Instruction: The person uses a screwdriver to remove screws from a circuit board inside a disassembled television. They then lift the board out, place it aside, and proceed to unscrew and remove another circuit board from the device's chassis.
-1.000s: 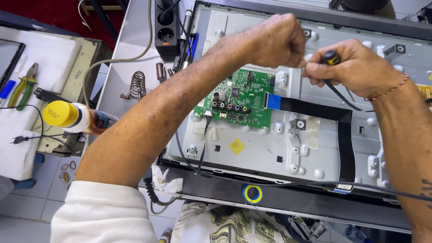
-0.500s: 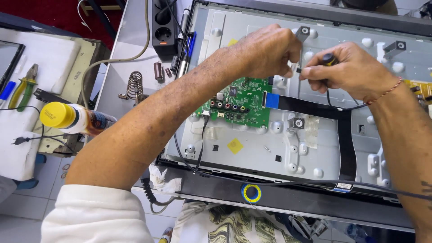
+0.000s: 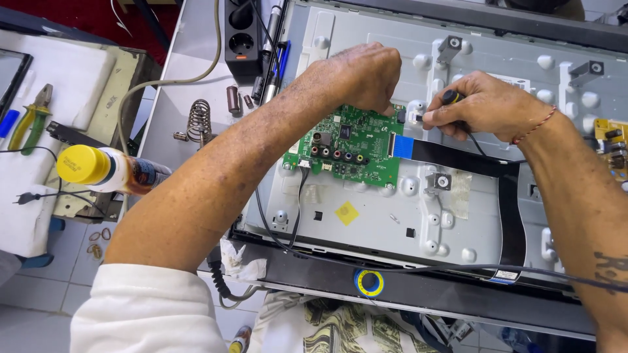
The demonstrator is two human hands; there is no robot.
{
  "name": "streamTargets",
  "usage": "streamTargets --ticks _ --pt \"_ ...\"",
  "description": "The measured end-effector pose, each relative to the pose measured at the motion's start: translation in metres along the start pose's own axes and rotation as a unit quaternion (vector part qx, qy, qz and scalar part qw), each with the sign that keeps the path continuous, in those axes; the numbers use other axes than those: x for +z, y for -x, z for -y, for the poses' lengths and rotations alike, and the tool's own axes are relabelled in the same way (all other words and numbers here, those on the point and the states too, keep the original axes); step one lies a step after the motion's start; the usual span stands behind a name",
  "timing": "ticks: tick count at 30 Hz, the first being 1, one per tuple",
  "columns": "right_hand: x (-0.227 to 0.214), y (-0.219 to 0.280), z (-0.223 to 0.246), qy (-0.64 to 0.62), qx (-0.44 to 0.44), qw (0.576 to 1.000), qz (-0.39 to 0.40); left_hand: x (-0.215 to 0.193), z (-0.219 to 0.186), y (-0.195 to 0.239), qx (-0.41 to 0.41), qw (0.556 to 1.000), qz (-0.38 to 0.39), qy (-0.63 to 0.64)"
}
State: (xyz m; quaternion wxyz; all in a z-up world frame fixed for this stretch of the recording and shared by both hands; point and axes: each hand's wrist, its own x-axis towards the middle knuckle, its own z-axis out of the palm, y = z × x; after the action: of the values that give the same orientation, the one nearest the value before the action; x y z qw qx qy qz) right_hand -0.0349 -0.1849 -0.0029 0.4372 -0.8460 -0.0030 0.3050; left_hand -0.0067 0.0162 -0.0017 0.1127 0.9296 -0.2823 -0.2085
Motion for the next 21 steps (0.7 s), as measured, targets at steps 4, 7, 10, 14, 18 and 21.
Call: streamTargets --ticks 4,7,10,14,18,21 --pt "0.0 -0.007 0.001 0.028 0.023 0.999 0.031 0.0 -0.001 0.002 0.008 1.0 0.026 -0.014" --pt "0.002 -0.007 0.005 0.035 0.026 0.999 0.029 0.003 0.001 0.0 0.004 0.999 0.023 -0.026" --pt "0.002 -0.006 0.006 0.04 0.025 0.999 0.026 0.002 -0.001 0.0 -0.002 0.999 0.024 -0.037" --pt "0.004 -0.007 0.005 0.039 0.023 0.999 0.026 0.002 -0.004 0.001 -0.019 0.999 0.031 -0.032" --pt "0.009 0.0 0.013 0.063 0.02 0.998 0.009 0.0 -0.008 0.004 -0.041 0.998 0.045 -0.034" --pt "0.009 0.001 0.012 0.064 0.011 0.998 0.006 0.001 -0.007 0.001 -0.037 0.998 0.036 -0.032"
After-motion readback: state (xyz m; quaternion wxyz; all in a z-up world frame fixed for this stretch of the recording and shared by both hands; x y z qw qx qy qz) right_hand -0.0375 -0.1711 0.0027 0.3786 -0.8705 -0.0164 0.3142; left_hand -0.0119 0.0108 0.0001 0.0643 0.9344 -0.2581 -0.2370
